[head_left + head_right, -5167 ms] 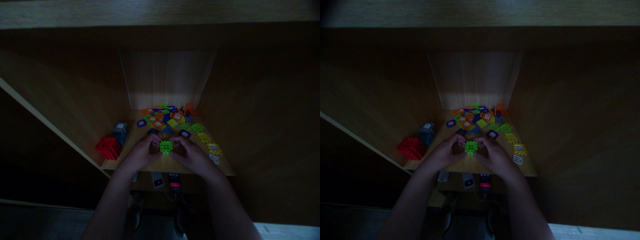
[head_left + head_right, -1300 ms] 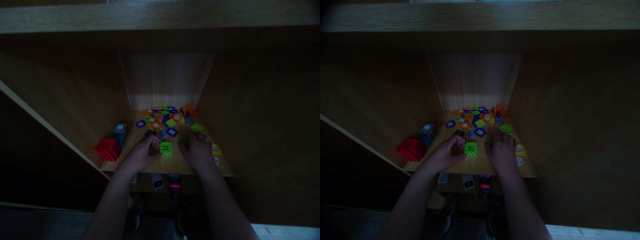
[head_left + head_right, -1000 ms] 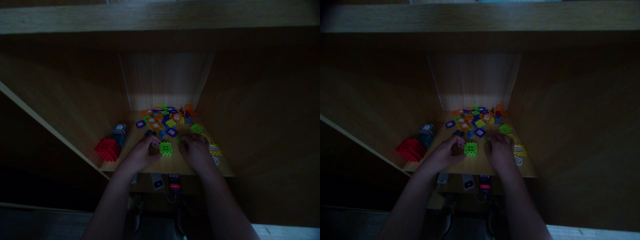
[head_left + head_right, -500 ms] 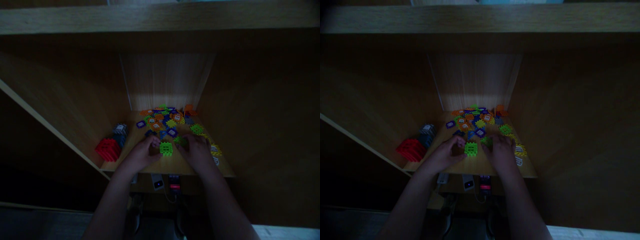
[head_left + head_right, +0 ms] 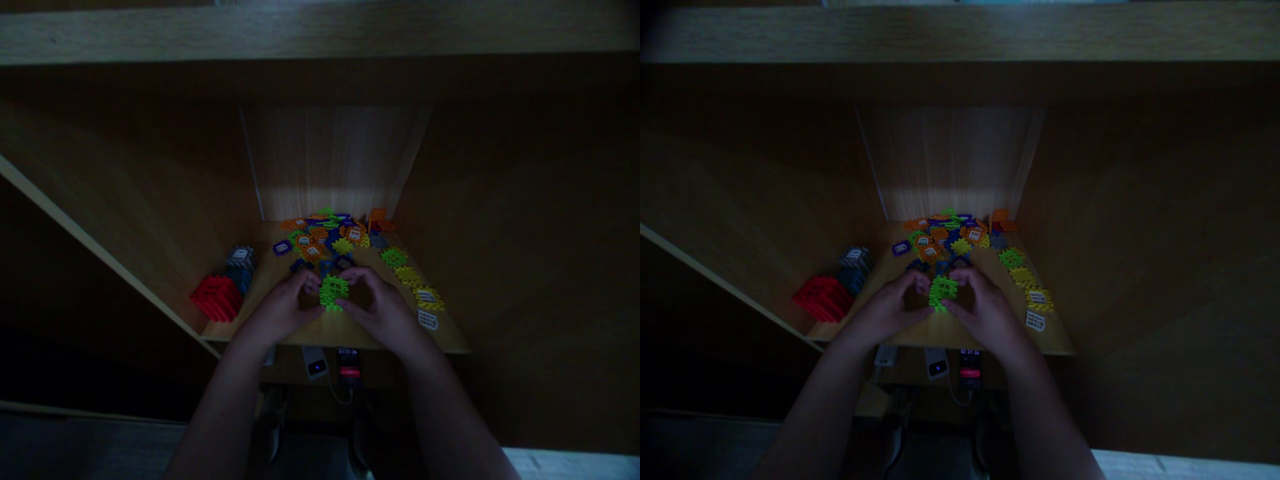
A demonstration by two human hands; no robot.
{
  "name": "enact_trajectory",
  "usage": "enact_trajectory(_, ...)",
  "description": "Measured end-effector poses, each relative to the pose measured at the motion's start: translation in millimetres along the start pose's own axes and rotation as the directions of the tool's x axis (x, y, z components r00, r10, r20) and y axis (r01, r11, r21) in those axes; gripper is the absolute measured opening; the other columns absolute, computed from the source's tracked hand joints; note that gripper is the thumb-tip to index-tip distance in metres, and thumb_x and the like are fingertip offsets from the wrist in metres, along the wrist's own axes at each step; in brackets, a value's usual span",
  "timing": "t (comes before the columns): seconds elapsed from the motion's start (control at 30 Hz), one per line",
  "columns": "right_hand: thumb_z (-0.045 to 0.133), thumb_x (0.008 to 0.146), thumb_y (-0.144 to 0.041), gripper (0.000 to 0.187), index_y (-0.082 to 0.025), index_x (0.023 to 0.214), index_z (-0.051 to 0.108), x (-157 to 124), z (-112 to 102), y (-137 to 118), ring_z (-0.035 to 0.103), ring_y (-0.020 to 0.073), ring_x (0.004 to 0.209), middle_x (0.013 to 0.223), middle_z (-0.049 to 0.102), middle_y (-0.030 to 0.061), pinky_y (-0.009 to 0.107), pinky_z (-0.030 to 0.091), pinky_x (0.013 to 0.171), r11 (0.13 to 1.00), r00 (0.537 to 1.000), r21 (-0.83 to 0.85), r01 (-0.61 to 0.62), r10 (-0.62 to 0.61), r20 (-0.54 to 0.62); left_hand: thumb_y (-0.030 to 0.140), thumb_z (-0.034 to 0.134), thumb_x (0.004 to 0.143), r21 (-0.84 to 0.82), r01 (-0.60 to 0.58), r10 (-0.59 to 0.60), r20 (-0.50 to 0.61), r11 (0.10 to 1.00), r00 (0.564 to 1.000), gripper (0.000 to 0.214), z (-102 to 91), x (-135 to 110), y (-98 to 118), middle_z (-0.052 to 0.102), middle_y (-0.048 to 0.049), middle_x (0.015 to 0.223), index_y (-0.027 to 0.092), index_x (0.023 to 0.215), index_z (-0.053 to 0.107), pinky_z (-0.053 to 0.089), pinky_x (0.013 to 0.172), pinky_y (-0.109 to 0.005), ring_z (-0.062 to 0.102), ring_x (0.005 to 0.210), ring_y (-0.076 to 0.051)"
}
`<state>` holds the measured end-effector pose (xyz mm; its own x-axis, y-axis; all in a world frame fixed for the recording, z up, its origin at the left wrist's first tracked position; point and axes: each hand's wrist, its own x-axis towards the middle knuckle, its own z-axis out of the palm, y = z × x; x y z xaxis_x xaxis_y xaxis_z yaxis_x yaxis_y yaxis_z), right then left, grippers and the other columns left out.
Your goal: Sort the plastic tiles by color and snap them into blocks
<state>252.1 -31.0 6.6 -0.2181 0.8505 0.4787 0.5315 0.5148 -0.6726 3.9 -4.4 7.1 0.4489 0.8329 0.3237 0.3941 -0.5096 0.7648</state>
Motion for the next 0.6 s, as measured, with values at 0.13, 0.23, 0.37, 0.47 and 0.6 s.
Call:
enact_trajectory(0.13, 0.077, 0.095, -0.035, 0.043, -0.027, 0.133, 0.059, -0.3, 3.3, 1.5, 0.072, 0.0255, 0.120, 0.128, 0.075, 0.0074, 0.043, 0.059, 0.107, 1.000, 1.000, 0.008, -0.002, 0.002, 0.031, 0.020, 0.082, 0.087, -0.001, -0.012, 0.012, -0.003, 1.000, 1.000, 0.038, -0.3, -0.6, 0.0, 0.073, -0.0027, 0.115, 0.024, 0.119, 0.062, 0.056, 0.101, -0.037, 0.070, 0.108, -0.022)
enact_trajectory(0.23, 0.077, 0.096, -0.035, 0.043, -0.027, 0.134, 0.058, -0.8, 4.2, 4.1, 0.071, 0.0252, 0.121, 0.130, 0.073, 0.0080, 0.042, 0.058, 0.108, 1.000, 0.999, -0.005, 0.016, -0.016, 0.032, 0.020, 0.082, 0.087, -0.005, -0.009, 0.009, -0.001, 1.000, 1.000, 0.039, -0.3, -0.4, 0.1, 0.073, -0.0029, 0.115, 0.024, 0.120, 0.061, 0.056, 0.101, -0.036, 0.070, 0.109, -0.021)
enact_trajectory(0.37, 0.076, 0.097, -0.035, 0.046, -0.027, 0.137, 0.057, -0.9, 6.2, 6.4, 0.071, 0.0240, 0.124, 0.134, 0.072, 0.0082, 0.041, 0.057, 0.110, 0.999, 0.998, -0.001, 0.040, -0.039, 0.045, 0.019, 0.082, 0.087, -0.013, -0.005, 0.005, 0.001, 1.000, 1.000, 0.037, -0.1, -0.1, -0.2, 0.072, -0.0028, 0.115, 0.024, 0.118, 0.061, 0.055, 0.101, -0.035, 0.069, 0.108, -0.021)
enact_trajectory(0.47, 0.076, 0.097, -0.034, 0.045, -0.027, 0.137, 0.057, -0.5, 6.8, 5.9, 0.071, 0.0237, 0.124, 0.134, 0.073, 0.0082, 0.041, 0.057, 0.111, 0.999, 0.998, 0.002, 0.034, -0.034, 0.047, 0.020, 0.082, 0.088, -0.026, -0.006, 0.006, -0.003, 1.000, 1.000, 0.037, 0.2, -0.2, -1.2, 0.072, -0.0029, 0.114, 0.023, 0.118, 0.061, 0.055, 0.101, -0.036, 0.069, 0.108, -0.021)
enact_trajectory(0.6, 0.076, 0.097, -0.033, 0.044, -0.027, 0.137, 0.057, -0.2, 6.4, 4.3, 0.071, 0.0241, 0.126, 0.135, 0.072, 0.0086, 0.042, 0.057, 0.112, 1.000, 0.998, 0.008, 0.028, -0.028, 0.062, 0.020, 0.081, 0.088, -0.034, -0.008, 0.009, 0.008, 0.999, 1.000, 0.037, 0.3, -0.2, -2.3, 0.071, -0.0032, 0.115, 0.024, 0.119, 0.061, 0.055, 0.102, -0.036, 0.069, 0.109, -0.021)
